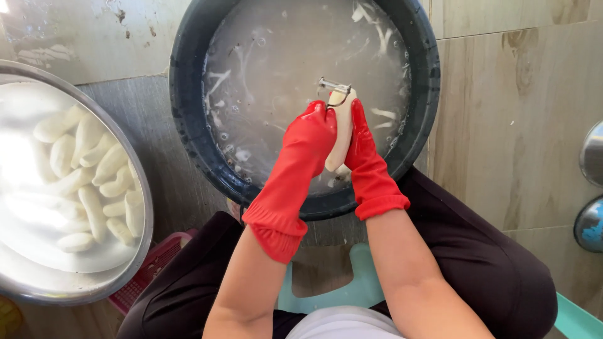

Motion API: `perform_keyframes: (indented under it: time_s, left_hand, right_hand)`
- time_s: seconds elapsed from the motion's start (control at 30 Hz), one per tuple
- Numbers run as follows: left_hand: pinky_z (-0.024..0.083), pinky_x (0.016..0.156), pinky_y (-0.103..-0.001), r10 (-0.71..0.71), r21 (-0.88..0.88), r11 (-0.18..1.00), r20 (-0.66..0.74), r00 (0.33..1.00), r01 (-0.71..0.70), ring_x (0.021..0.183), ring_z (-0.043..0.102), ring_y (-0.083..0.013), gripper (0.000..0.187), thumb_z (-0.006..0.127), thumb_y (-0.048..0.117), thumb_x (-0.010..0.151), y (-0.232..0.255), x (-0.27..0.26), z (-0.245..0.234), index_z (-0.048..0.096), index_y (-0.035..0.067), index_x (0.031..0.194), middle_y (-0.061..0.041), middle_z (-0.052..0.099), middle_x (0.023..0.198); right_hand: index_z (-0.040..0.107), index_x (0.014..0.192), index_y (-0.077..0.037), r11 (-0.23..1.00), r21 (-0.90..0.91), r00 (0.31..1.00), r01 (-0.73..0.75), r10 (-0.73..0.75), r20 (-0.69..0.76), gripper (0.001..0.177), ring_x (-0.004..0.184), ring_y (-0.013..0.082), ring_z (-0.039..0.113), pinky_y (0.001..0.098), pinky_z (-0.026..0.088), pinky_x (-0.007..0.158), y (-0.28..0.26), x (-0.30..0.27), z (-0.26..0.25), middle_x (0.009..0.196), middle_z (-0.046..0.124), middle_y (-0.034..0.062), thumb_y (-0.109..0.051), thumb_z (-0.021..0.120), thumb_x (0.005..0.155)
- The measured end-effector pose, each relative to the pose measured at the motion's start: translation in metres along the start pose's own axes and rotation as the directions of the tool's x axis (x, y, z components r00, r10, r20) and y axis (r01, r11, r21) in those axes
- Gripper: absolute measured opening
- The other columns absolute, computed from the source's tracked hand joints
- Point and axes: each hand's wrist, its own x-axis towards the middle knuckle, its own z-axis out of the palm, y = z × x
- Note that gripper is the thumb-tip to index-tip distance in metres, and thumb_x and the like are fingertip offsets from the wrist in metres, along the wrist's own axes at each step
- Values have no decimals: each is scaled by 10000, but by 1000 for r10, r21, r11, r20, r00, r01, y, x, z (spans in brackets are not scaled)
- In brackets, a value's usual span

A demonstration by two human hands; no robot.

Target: Peeling long white radishes with a hand peeler and placing them into a basin of water.

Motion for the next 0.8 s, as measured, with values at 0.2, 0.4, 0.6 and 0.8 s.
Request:
perform_keyframes:
  time_s: [0.2, 0.4, 0.6, 0.8]
  left_hand:
    - [584, 932, -543, -31, -35, 999, 71, 997, 34, 1053, 715, -451, 541, 289, 489, 1042, -12, -43, 5, 624, 101, 1215, -228, 741, 1085]
    - [591, 757, -501, 76, 222, 965, 276, 958, -141, 988, 696, -362, 423, 640, 266, 839, -46, -81, -15, 529, 163, 1234, -102, 595, 1148]
    - [581, 851, -545, -42, -82, 996, -1, 999, 42, 956, 730, -420, 427, 412, 541, 1006, -11, -29, -12, 617, 168, 1027, -186, 745, 961]
    - [612, 854, -462, -36, 61, 997, 17, 999, 35, 1000, 753, -361, 503, 341, 564, 1002, -18, -8, 21, 689, 219, 1117, -111, 773, 1019]
  right_hand:
    - [654, 1364, -264, 999, -28, 999, 45, -45, -3, 707, 882, 202, 759, 354, 636, 889, -10, 0, 16, 1085, 777, 94, -741, 620, 843]
    - [675, 1285, -91, 983, 173, 990, 64, -42, -132, 690, 1045, 404, 742, 520, 614, 983, -20, 2, 8, 1267, 709, 253, -624, 700, 847]
    - [664, 1330, -147, 997, 51, 995, 62, -58, -81, 715, 974, 297, 756, 447, 655, 905, 2, -8, 33, 1225, 742, 171, -662, 674, 835]
    - [666, 1336, -166, 998, 59, 997, -22, 27, -79, 776, 1020, 356, 750, 482, 613, 1001, -4, 29, -9, 1321, 704, 186, -737, 662, 811]
